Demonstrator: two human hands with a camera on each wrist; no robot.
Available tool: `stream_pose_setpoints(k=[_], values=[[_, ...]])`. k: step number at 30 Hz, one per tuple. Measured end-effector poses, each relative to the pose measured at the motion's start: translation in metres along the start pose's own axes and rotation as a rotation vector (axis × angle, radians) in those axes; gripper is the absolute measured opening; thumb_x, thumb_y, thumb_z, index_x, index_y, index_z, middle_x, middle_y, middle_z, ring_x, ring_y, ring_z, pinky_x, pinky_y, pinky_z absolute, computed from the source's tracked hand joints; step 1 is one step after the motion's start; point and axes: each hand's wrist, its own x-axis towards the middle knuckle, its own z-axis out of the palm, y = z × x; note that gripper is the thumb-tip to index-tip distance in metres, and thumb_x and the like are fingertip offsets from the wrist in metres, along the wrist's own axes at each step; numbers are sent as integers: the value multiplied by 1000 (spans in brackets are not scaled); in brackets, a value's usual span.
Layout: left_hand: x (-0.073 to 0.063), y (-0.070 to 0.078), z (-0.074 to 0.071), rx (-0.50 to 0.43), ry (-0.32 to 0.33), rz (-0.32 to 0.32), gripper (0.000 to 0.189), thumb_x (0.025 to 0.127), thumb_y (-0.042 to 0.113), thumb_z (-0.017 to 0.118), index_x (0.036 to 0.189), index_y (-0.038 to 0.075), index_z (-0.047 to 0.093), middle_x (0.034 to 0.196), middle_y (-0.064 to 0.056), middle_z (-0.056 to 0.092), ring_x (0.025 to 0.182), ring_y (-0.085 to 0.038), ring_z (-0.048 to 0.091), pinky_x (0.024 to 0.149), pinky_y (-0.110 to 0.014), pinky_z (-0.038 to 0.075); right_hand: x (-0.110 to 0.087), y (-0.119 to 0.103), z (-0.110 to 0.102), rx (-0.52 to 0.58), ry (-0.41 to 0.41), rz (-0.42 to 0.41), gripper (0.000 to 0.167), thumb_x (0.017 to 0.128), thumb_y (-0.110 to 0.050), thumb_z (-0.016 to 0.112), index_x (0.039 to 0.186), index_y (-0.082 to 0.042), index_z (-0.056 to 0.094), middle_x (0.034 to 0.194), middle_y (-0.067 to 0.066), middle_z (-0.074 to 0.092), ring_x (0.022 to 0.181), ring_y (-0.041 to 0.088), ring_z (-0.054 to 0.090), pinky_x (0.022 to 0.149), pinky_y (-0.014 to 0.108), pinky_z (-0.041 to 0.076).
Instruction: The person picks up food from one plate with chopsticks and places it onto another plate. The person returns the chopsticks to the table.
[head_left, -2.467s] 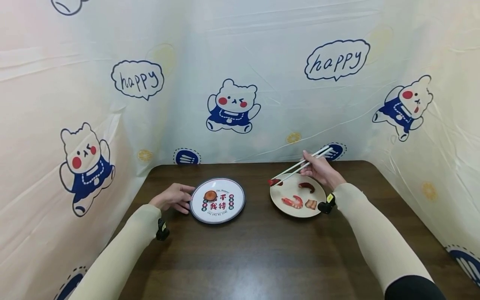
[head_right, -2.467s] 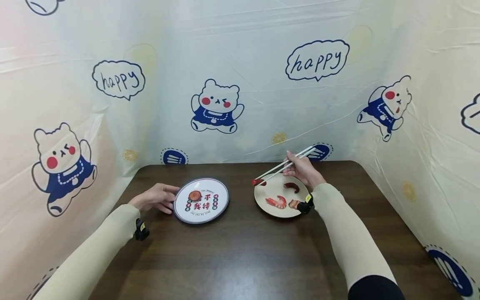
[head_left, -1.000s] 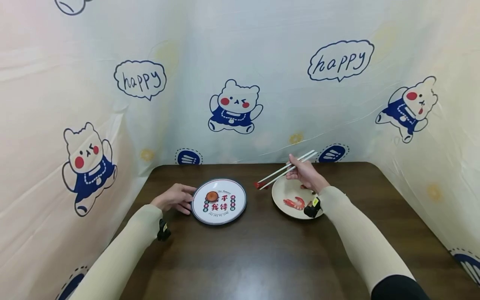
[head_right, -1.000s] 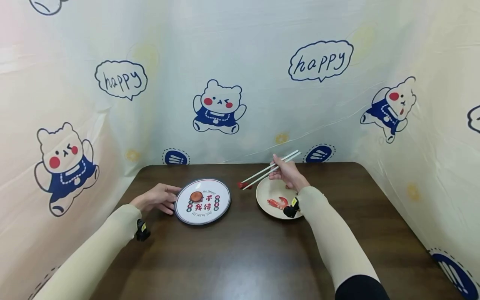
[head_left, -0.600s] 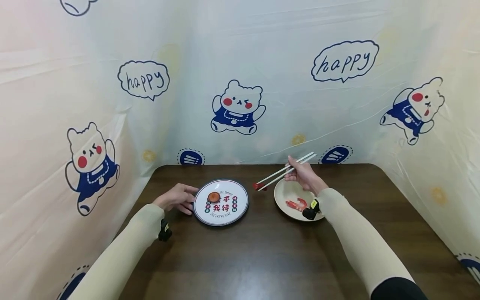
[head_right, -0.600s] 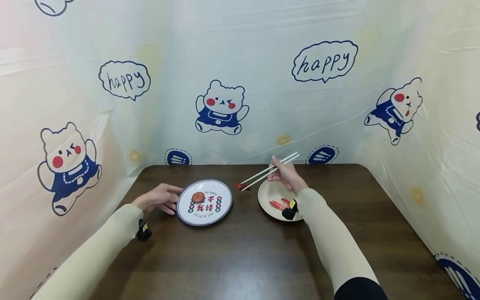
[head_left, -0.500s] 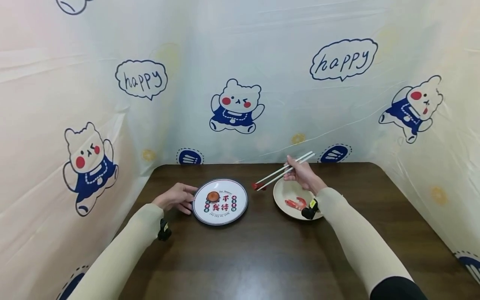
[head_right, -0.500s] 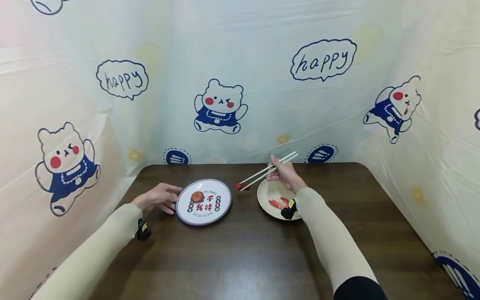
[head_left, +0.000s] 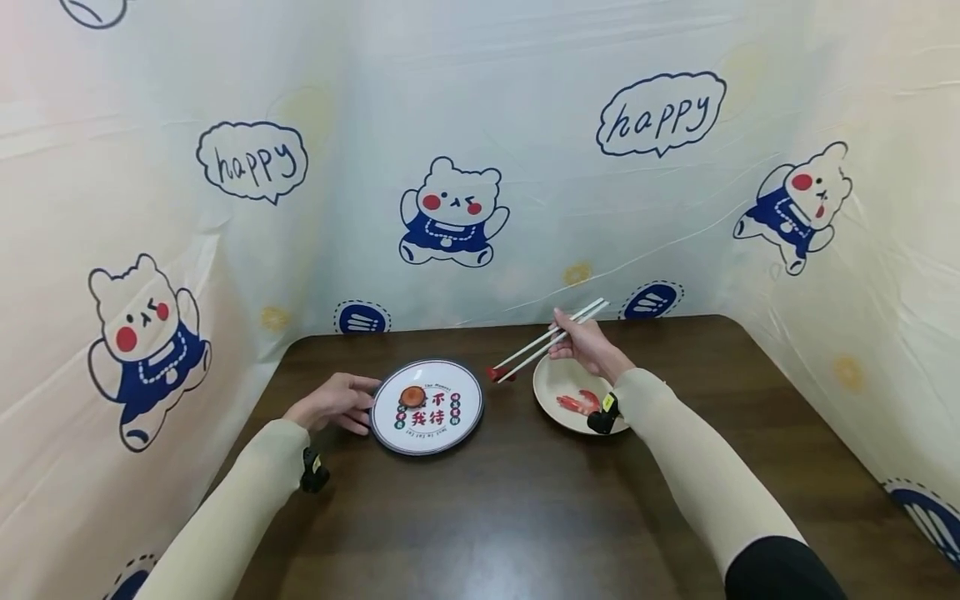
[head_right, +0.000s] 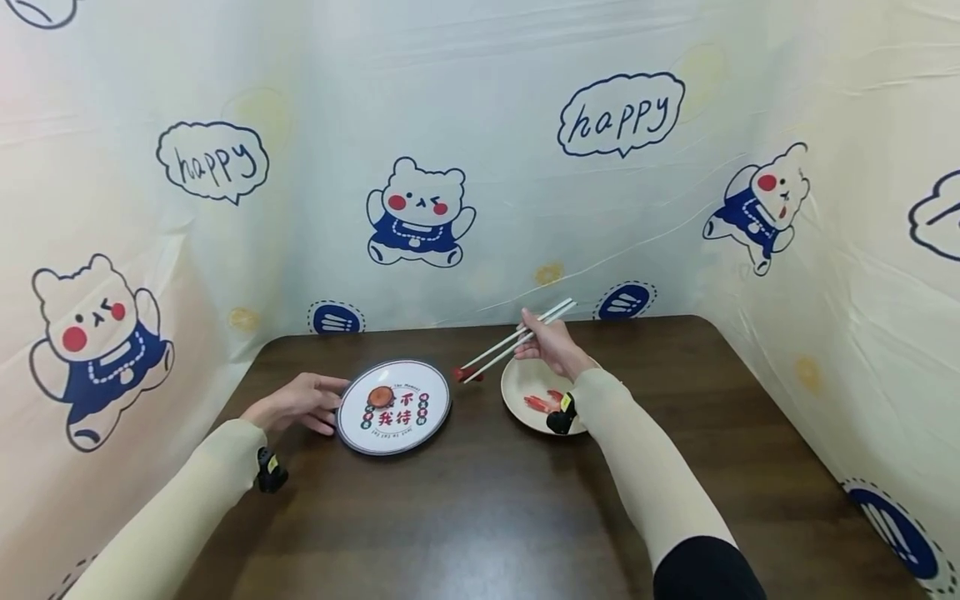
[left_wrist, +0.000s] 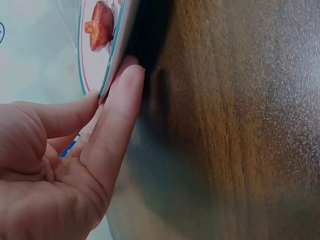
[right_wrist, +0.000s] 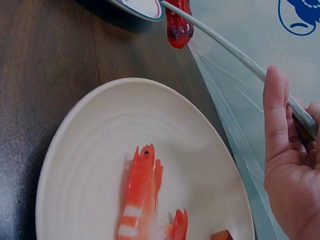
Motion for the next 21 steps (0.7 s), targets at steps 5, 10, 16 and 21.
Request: stream_pose_setpoints(k=[5, 10, 16, 21], values=[[0, 1, -1, 3, -4, 19, 57, 104, 1, 58, 158, -5, 40, 107, -22, 64, 76, -25, 71, 75, -42, 67, 1, 1, 6, 5, 27, -6, 41, 112, -36, 52, 105, 4, 58, 73, 10, 66, 56, 16, 68, 60, 28, 64], [2, 0, -1, -8, -5, 17, 56, 105, 1, 58, 158, -5, 41, 104, -21, 65, 75, -24, 71, 75, -43, 67, 6, 3, 11, -3, 16, -16, 42, 112, -36, 51, 106, 5, 58, 73, 10, 65, 56, 15, 68, 61, 29, 65], [0, -3, -1, -9, 3, 9, 56, 105, 1, 58, 158, -5, 41, 105, -22, 65, 76, -24, 70, 74, -42, 67, 12, 9, 23, 3, 10, -12, 46, 112, -36, 50, 113, 10, 54, 75, 10, 65, 56, 16, 68, 60, 30, 65], [-3, -3, 1, -10, 11, 11, 56, 105, 2, 57, 159, -4, 41, 105, -21, 64, 76, -24, 70, 75, -42, 67, 13, 10, 31, -11, 0, -14, 47, 112, -36, 51, 115, 11, 53, 77, 11, 65, 57, 16, 68, 60, 29, 65]])
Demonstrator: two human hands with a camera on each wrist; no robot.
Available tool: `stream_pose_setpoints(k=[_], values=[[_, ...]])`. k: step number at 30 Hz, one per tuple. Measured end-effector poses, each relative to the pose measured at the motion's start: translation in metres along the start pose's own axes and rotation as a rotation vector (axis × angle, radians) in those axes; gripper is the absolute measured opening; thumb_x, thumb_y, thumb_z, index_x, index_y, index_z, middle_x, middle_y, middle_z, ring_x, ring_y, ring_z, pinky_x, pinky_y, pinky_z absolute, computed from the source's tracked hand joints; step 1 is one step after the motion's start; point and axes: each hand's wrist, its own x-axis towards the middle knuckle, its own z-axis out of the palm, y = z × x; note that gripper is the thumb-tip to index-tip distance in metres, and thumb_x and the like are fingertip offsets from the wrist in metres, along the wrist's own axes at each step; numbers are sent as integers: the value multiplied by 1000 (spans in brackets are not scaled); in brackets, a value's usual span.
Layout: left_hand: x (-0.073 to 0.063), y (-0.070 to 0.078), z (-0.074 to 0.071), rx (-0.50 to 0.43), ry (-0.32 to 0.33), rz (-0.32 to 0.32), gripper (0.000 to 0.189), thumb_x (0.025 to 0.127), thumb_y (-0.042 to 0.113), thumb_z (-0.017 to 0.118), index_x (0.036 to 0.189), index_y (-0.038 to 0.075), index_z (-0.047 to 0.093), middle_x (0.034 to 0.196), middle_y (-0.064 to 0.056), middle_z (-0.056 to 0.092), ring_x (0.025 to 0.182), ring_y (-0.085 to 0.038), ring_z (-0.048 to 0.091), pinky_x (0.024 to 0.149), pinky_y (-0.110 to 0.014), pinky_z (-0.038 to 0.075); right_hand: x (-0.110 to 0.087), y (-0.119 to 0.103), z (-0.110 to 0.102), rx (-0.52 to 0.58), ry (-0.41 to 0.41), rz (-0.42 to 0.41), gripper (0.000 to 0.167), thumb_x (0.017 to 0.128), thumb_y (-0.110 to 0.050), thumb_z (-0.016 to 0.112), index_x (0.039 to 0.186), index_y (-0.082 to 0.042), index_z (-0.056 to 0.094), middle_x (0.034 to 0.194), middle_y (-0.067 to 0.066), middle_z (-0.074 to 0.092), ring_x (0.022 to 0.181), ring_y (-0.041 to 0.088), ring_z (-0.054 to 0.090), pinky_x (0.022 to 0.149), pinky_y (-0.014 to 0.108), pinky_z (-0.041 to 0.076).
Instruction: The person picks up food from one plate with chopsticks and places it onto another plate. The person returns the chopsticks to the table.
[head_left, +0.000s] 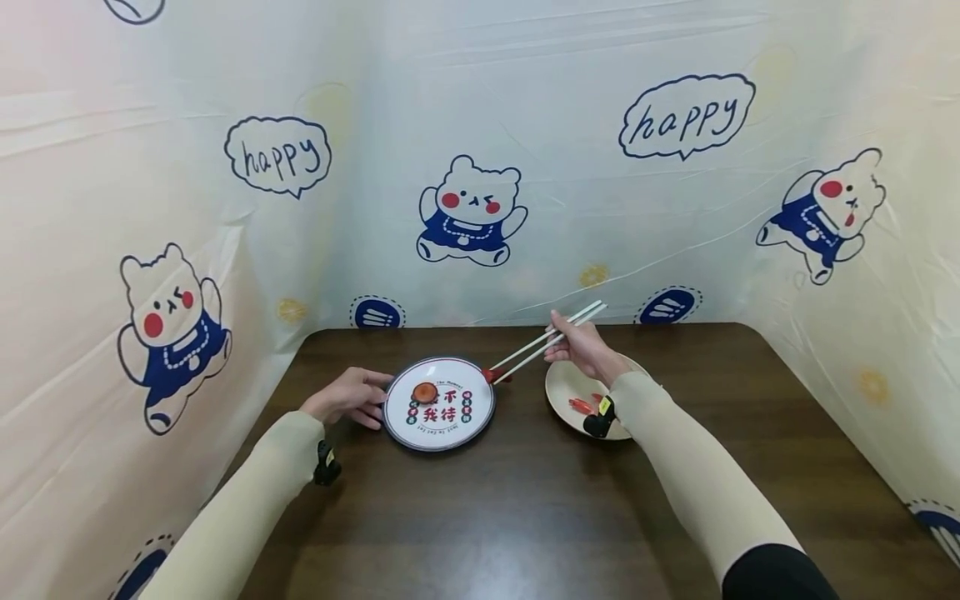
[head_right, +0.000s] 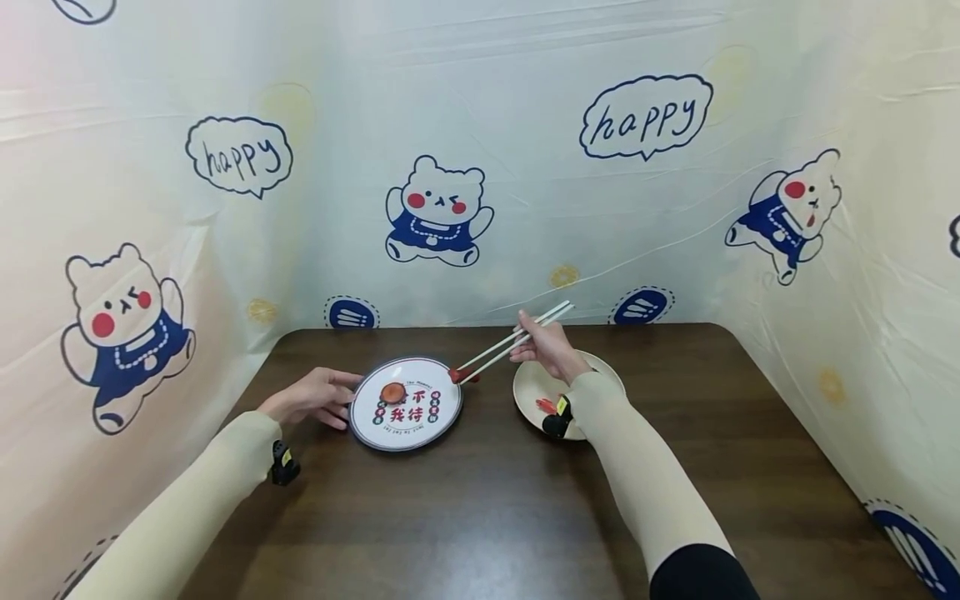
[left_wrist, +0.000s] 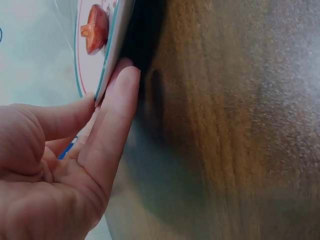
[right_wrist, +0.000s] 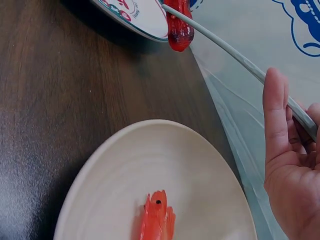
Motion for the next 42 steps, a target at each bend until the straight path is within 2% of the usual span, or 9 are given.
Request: stream_pose_setpoints(k=[7, 12, 18, 25, 33, 42], values=[[3, -2, 0, -4, 12, -10, 56, 105, 1, 58, 158, -4, 41, 102, -21, 65, 74, -24, 70, 74, -42, 67, 1, 6, 8, 13, 9, 10, 38, 112, -35, 51, 103, 1, 59, 77, 10, 65, 57, 16, 69, 61, 29, 65], [2, 0, 1, -1, 16, -9, 55, 105, 1, 58, 158, -4, 42, 105, -21, 65, 75, -24, 70, 74, -41, 67, 5, 9, 15, 45, 11, -2, 38, 112, -33, 52, 104, 3, 59, 80, 12, 64, 56, 16, 69, 60, 31, 65], [2, 3, 0, -5, 10, -8, 56, 105, 1, 58, 158, -3, 42, 107, -22, 65, 76, -24, 71, 74, -42, 67, 8, 11, 24, 29, 14, 7, 41, 112, -35, 52, 110, 5, 58, 82, 12, 64, 58, 16, 69, 63, 31, 66], [1, 6, 1, 22, 18, -12, 55, 104, 0, 59, 157, -3, 44, 107, -22, 65, 77, -26, 71, 73, -41, 67, 11, 20, 31, 19, 28, -4, 40, 113, -33, 50, 107, 5, 60, 83, 14, 64, 59, 17, 70, 64, 34, 66], [0, 3, 0, 14, 32, -38, 54, 104, 1, 60, 156, -1, 47, 104, -22, 65, 75, -25, 70, 73, -42, 67, 16, 33, 45, 32, 27, -1, 45, 112, -32, 52, 116, 12, 56, 84, 15, 64, 58, 18, 69, 64, 35, 67], [0, 2, 1, 9, 40, -46, 55, 104, 3, 60, 157, -1, 46, 106, -22, 66, 77, -26, 72, 74, -41, 67, 23, 42, 57, 60, 48, -26, 41, 113, -30, 51, 112, 11, 58, 83, 15, 62, 56, 19, 70, 62, 35, 66]])
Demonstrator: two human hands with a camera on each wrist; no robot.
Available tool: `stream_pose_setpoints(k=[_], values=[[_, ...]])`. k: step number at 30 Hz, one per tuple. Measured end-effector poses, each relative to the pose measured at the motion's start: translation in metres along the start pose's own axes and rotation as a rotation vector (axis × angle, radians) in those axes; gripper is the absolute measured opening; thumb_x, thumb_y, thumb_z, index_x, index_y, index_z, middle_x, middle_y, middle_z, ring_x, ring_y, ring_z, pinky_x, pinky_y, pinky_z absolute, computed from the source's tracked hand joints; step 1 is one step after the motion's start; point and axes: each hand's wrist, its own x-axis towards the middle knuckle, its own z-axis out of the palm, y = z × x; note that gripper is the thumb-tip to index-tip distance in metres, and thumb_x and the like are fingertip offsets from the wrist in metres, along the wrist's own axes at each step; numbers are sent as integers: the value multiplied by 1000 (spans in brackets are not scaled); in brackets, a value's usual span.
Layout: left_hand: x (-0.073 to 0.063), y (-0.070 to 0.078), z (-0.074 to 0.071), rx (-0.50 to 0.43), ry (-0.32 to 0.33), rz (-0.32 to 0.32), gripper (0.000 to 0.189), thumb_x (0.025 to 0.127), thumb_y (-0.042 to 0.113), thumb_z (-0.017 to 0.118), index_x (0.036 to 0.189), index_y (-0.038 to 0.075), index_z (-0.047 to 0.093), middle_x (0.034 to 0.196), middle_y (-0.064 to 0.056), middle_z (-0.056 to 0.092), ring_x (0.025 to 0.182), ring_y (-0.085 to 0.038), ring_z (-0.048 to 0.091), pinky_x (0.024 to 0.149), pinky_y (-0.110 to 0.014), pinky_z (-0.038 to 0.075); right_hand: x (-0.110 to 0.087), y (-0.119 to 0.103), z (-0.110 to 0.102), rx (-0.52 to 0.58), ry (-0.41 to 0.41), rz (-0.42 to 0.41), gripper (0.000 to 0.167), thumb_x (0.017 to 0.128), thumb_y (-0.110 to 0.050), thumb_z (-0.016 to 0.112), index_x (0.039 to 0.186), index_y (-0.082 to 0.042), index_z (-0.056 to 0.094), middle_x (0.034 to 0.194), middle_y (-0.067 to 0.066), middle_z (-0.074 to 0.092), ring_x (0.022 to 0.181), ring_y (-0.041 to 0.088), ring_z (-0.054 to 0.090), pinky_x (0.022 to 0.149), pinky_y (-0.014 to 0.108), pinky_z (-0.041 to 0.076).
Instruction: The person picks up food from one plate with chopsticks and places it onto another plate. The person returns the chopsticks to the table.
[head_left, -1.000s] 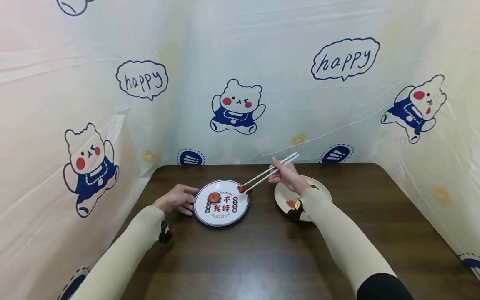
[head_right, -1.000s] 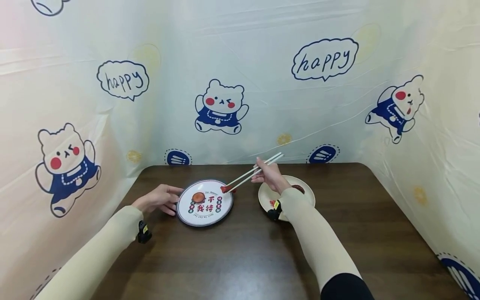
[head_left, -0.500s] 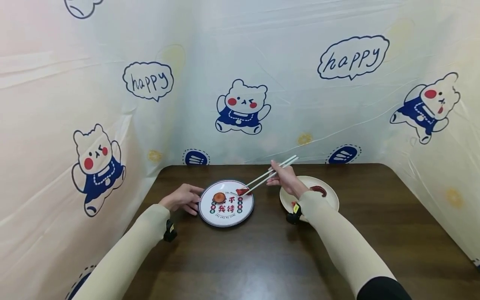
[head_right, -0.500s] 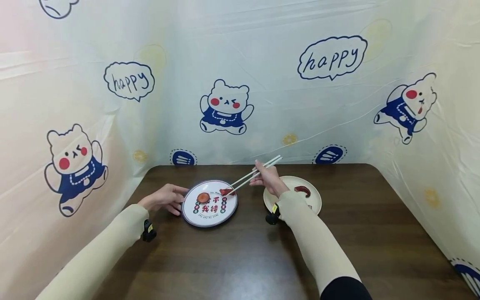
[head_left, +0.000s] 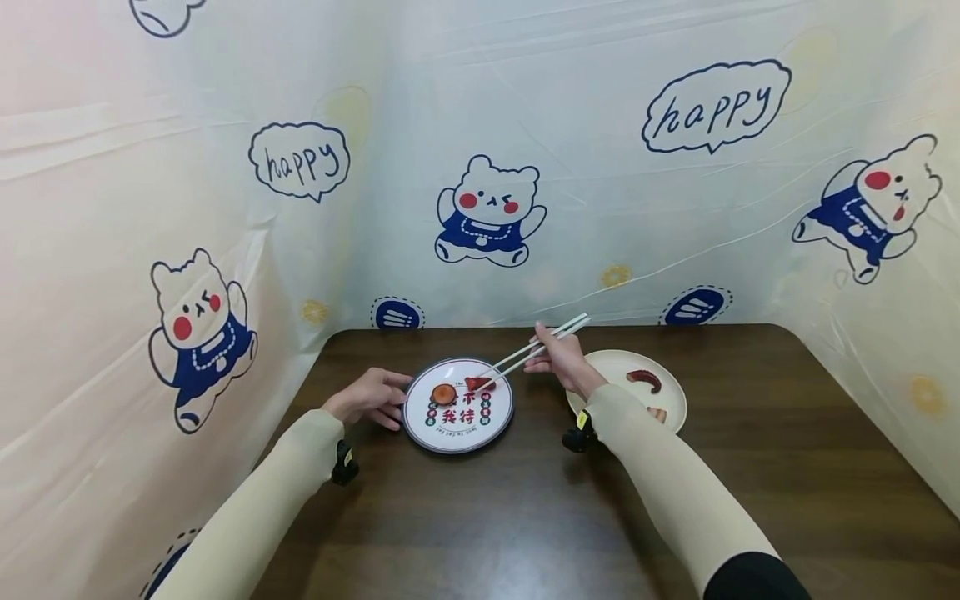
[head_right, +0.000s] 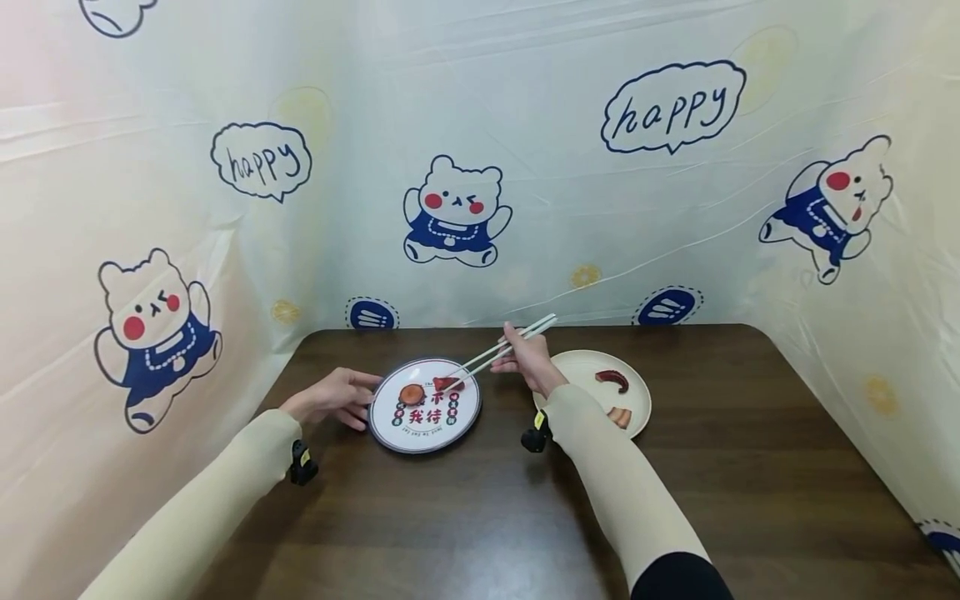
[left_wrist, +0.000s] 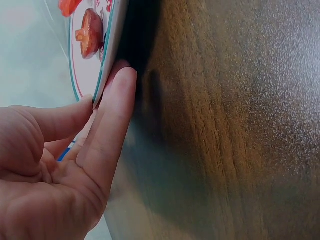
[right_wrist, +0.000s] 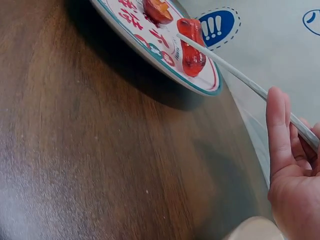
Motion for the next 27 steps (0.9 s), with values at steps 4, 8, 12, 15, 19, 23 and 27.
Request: stream_pose_setpoints(k=[4, 8, 12, 15, 19, 23, 27], values=[[0, 0, 0, -2, 0, 4, 54, 105, 2, 59, 157, -1, 45, 106, -22, 66, 78, -27, 71, 74, -41, 67, 1, 1, 5, -16, 16, -9, 42, 113, -30, 51, 112, 11, 58, 85, 18, 64, 58, 19, 71, 63, 37, 67], [0, 0, -1, 0, 3, 5, 54, 105, 2, 59, 157, -1, 45, 105, -22, 66, 77, -27, 71, 73, -41, 67, 2, 0, 12, -27, 36, -3, 42, 112, -33, 53, 113, 9, 60, 89, 21, 66, 59, 19, 71, 65, 37, 67], [0, 0, -1, -3, -3, 4, 54, 104, 1, 58, 157, -2, 45, 105, -22, 66, 77, -27, 71, 74, -41, 67, 1, -2, 18, -28, 51, 3, 45, 112, -32, 53, 118, 13, 59, 83, 16, 66, 58, 19, 71, 64, 38, 67], [-1, 1, -1, -3, -4, 9, 54, 104, 0, 58, 157, -2, 46, 104, -22, 66, 76, -26, 71, 73, -41, 67, 1, -3, 21, -39, 56, 5, 48, 112, -33, 54, 121, 14, 58, 79, 13, 66, 58, 19, 71, 64, 38, 67], [-2, 3, -1, 2, -9, 15, 54, 104, 1, 59, 157, -2, 45, 104, -22, 66, 76, -26, 72, 73, -41, 67, 3, -3, 21, -69, 62, 5, 47, 111, -35, 55, 121, 11, 60, 93, 23, 67, 61, 19, 72, 68, 39, 67], [-1, 4, 0, 1, -14, 15, 54, 104, 1, 59, 157, -2, 45, 104, -22, 66, 76, -27, 72, 73, -41, 67, 2, -2, 21, -99, 70, 0, 49, 111, -37, 54, 123, 10, 60, 99, 27, 66, 62, 20, 72, 69, 39, 67], [1, 2, 0, 1, -11, 10, 54, 104, 0, 59, 157, -2, 45, 105, -22, 66, 76, -26, 72, 73, -41, 67, -1, 0, 20, -108, 74, 4, 52, 111, -38, 54, 127, 12, 58, 92, 23, 68, 61, 20, 72, 68, 39, 67]])
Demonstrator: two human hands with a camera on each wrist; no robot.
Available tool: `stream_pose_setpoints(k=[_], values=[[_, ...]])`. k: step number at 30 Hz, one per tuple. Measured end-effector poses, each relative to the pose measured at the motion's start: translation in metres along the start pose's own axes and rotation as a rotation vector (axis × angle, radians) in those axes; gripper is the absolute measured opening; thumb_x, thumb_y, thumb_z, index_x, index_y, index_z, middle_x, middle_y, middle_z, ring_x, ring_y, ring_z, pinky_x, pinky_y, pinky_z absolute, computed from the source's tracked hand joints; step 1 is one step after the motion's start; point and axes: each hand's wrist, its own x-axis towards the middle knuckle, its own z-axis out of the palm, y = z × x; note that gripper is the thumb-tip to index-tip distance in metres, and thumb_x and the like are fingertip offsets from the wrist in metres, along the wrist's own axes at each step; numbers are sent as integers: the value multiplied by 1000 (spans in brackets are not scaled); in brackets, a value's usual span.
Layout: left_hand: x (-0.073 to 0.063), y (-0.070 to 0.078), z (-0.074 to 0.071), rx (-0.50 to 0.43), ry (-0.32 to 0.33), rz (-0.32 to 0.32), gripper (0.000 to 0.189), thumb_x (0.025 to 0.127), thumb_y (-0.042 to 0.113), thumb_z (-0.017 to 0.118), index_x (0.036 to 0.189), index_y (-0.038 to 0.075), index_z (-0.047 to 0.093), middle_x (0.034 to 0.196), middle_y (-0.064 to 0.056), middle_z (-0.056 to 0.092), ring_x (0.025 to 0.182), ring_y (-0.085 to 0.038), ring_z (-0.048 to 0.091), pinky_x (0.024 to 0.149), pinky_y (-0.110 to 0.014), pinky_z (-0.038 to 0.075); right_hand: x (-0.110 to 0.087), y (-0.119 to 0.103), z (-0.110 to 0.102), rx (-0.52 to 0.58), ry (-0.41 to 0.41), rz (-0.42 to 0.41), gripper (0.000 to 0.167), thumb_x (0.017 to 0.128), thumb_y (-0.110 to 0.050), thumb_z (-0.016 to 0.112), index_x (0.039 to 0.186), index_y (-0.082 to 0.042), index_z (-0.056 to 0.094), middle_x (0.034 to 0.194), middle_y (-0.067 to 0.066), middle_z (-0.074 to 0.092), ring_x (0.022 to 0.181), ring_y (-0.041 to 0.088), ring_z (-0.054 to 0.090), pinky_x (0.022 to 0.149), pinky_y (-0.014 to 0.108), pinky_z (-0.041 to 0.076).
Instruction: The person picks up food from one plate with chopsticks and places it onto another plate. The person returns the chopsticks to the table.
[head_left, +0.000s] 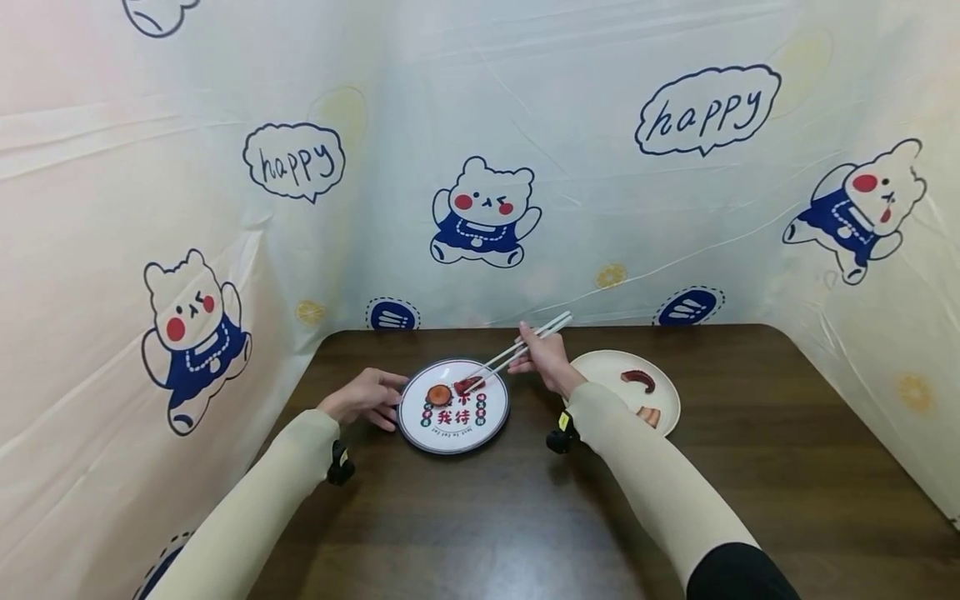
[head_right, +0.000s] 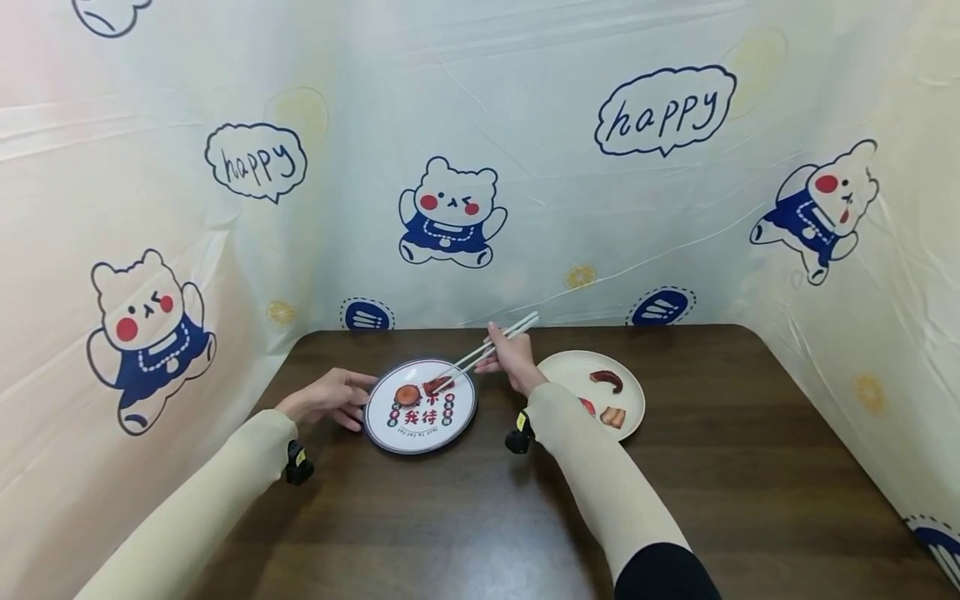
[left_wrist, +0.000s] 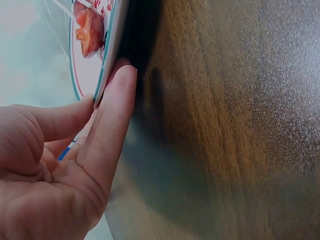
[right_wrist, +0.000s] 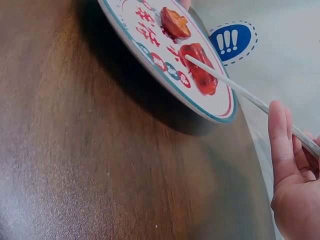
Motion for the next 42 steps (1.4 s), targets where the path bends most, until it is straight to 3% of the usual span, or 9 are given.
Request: stream_pose_setpoints(k=[13, 18, 30, 42], values=[[-2, 0, 1, 11, 10, 0, 55, 104, 0, 59, 157, -2, 44, 107, -23, 64, 78, -28, 72, 73, -42, 67, -3, 1, 4, 28, -3, -9, 43, 111, -33, 54, 114, 9, 62, 89, 24, 67, 59, 21, 72, 65, 40, 67], [-2, 0, 0, 12, 16, 4, 55, 103, -1, 59, 157, -2, 45, 106, -23, 64, 77, -28, 71, 73, -42, 67, -2, 0, 5, 20, -9, -7, 44, 111, -32, 54, 117, 11, 61, 95, 30, 66, 59, 21, 72, 66, 40, 67], [1, -3, 2, 4, 17, 12, 54, 103, 0, 59, 156, -2, 47, 105, -22, 64, 75, -27, 70, 72, -42, 67, -3, 2, 2, -20, 2, 6, 46, 110, -36, 56, 120, 9, 62, 88, 20, 68, 61, 20, 72, 68, 40, 67], [1, -2, 1, 13, 18, 1, 55, 104, -1, 58, 157, -3, 45, 106, -23, 64, 77, -28, 71, 73, -42, 67, -6, -1, 2, -26, -19, -7, 49, 110, -36, 57, 124, 11, 61, 97, 28, 68, 61, 21, 73, 69, 41, 67]])
